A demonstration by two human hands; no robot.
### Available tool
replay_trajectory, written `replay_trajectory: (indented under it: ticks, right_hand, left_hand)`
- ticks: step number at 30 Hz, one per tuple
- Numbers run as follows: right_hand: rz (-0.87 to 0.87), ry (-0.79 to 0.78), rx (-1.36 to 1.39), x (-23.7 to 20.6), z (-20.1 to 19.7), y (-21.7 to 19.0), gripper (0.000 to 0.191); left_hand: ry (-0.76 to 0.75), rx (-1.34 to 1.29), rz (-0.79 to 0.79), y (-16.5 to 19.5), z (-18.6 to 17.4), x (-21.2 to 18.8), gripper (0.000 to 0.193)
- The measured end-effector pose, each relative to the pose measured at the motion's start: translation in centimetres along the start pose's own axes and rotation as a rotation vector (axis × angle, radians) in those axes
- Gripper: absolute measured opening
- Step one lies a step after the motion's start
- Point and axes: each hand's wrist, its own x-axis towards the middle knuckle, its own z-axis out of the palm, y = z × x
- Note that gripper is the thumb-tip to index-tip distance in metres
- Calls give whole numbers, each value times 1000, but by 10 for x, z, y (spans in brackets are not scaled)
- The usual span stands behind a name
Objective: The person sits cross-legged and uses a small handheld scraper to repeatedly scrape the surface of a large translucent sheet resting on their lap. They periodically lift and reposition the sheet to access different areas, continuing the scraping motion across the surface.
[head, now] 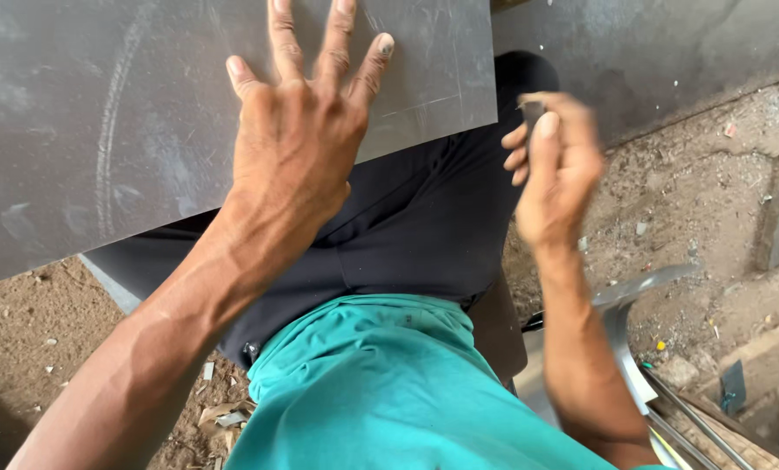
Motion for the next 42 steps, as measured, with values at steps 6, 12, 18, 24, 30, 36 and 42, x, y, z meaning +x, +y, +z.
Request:
replay_trajectory:
  ticks: [6, 12, 18, 24, 30, 36, 42]
  right_hand:
    - [-207, 39, -333, -31, 27, 6, 25]
    - [-230, 51, -356, -23, 27, -16, 13]
    - [-219, -9, -228, -13, 7, 9, 12]
    - [-648, -129, -145, 57, 52, -51, 28]
    - [-893, -60, -595, 64, 85, -74, 23]
    - [-788, 29, -514, 51, 71, -53, 23]
    - [-796, -45, -472, 40, 66, -37, 15]
  left_hand:
    - [72, 10, -16, 1, 13, -2, 103]
    - [-46, -93, -17, 1, -2, -2, 101]
    - [-2, -78, 125, -56, -44, -25, 100]
    - [75, -35, -39, -37, 18, -51, 87]
    - [149, -60, -68, -21, 20, -44, 87]
    - [58, -49, -60, -23, -6, -40, 85]
    - [95, -69, -93, -20, 15, -35, 86]
